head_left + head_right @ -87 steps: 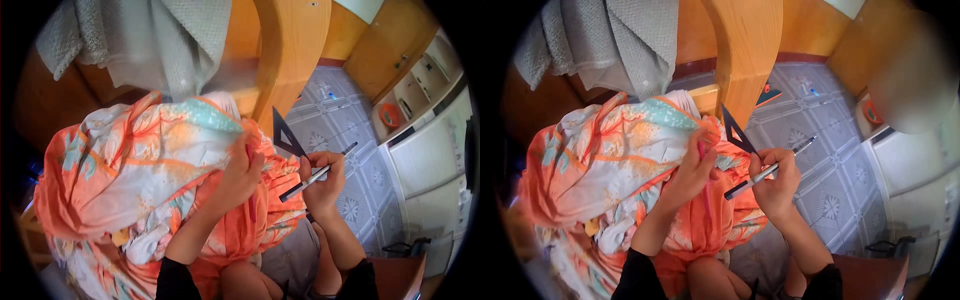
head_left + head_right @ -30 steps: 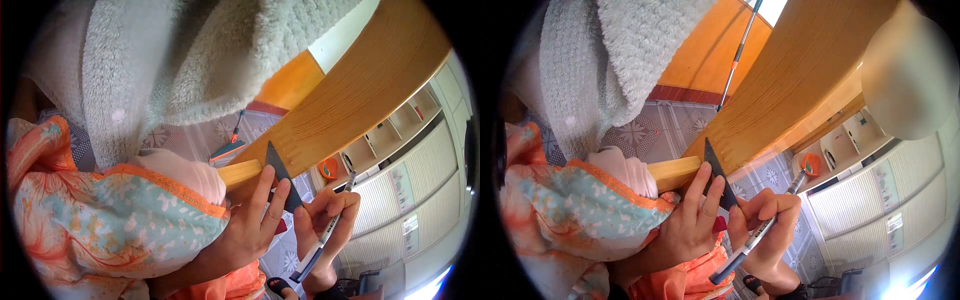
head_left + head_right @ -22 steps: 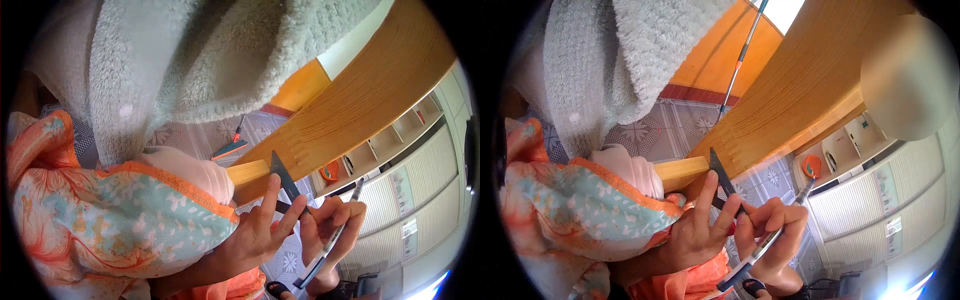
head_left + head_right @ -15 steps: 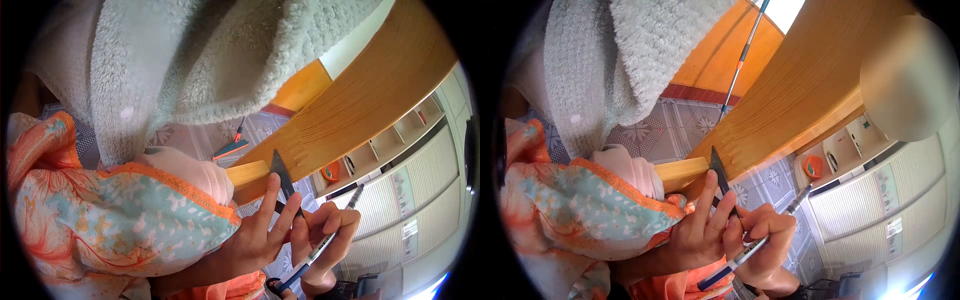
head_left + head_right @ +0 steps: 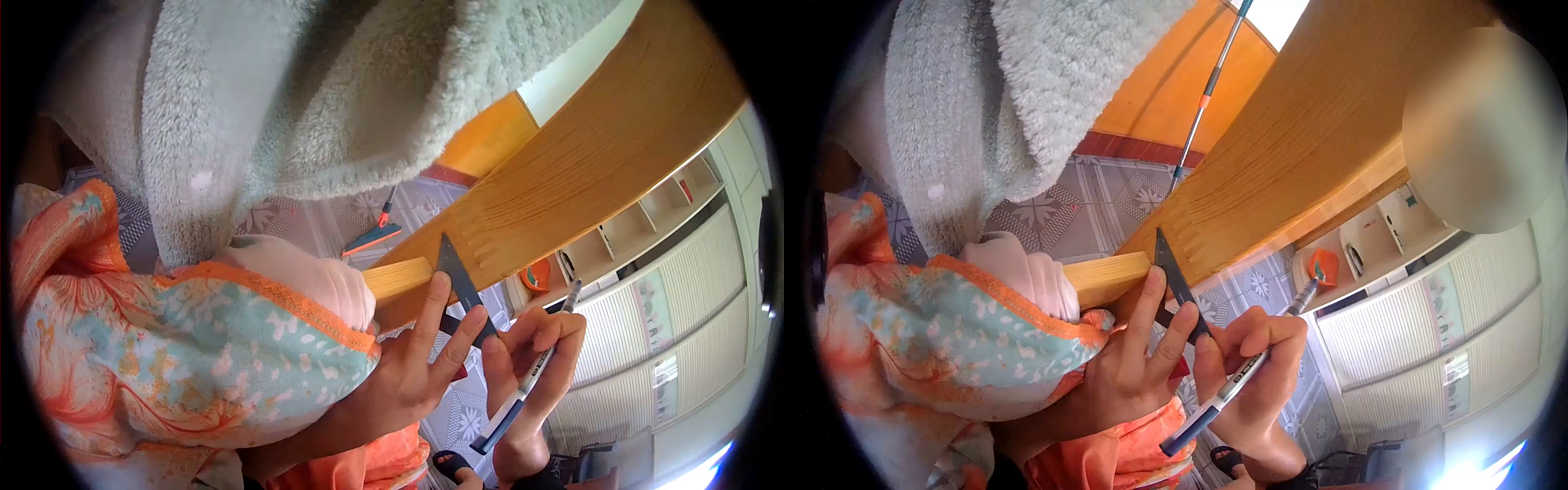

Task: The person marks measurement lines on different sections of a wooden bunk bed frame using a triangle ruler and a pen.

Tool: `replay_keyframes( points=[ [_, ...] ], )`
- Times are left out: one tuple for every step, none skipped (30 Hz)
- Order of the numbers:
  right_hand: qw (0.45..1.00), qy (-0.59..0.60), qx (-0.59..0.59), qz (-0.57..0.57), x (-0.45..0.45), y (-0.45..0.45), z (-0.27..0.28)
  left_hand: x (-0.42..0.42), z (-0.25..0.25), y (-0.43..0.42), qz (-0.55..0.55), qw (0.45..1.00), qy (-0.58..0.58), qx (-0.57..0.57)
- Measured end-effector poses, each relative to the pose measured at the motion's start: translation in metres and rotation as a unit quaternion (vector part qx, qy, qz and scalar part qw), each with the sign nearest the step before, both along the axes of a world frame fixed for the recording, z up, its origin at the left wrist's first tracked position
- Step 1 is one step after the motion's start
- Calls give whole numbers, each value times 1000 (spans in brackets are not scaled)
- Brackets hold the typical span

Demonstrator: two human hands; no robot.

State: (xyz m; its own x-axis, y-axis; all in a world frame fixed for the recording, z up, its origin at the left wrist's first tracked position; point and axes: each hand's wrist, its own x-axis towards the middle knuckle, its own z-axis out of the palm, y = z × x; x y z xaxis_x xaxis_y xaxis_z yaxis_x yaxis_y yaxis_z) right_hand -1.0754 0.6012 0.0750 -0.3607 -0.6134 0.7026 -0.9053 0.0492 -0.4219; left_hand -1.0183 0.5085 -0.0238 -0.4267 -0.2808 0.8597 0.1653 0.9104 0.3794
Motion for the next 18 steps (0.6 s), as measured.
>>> replay_keyframes(
  points=[
    [1000, -18, -19, 11, 0, -1, 1, 1, 1, 0, 0, 1000, 0, 1],
    [998, -37, -38, 23, 0, -1, 1, 2, 3, -1, 5, 1000, -6, -1],
    [998, -36, -37, 23, 0, -1, 2, 3, 5, -1, 11, 1000, -12, -3],
    [999, -24, -24, 13, 1, 0, 3, 4, 6, -2, 10, 1000, -11, -2],
    [1000, -12, -11, 2, 2, 1, 4, 4, 7, -3, -1, 1000, -12, 3],
    [1000, -11, -10, 3, 4, 0, 6, 4, 7, -4, -11, 1000, -12, 7],
    [1000, -20, -7, 5, 6, -1, 7, 4, 8, -5, -11, 1000, -11, 8],
    [1000, -29, -3, 7, 7, -2, 8, 3, 7, -7, 5, 1000, -1, -12],
    [1000, -29, -2, 7, 7, -2, 7, 3, 7, -8, 20, 999, 8, -32],
    [999, -42, -15, 8, 7, -2, 5, 3, 8, -9, 21, 999, 9, -32],
    [998, -54, -28, 8, 7, -2, 5, 4, 9, -9, 26, 999, 9, -36],
    [998, -54, -27, 8, 7, -2, 5, 4, 9, -9, 31, 999, 9, -40],
    [999, -48, -20, 10, 7, -2, 6, 5, 9, -10, 31, 999, 10, -40],
    [999, -42, -14, 11, 7, -2, 6, 5, 8, -11, 29, 999, 9, -41],
    [999, -42, -13, 11, 6, -2, 6, 6, 7, -11, 27, 999, 8, -43],
    [997, -72, -16, 18, 6, -1, 7, 6, 8, -11, 27, 999, 8, -43],
    [994, -102, -19, 26, 5, 0, 8, 7, 8, -11, 31, 999, 2, -41],
    [994, -101, -19, 26, 5, 4, 9, 8, 8, -9, 35, 999, -4, -40]
  ],
)
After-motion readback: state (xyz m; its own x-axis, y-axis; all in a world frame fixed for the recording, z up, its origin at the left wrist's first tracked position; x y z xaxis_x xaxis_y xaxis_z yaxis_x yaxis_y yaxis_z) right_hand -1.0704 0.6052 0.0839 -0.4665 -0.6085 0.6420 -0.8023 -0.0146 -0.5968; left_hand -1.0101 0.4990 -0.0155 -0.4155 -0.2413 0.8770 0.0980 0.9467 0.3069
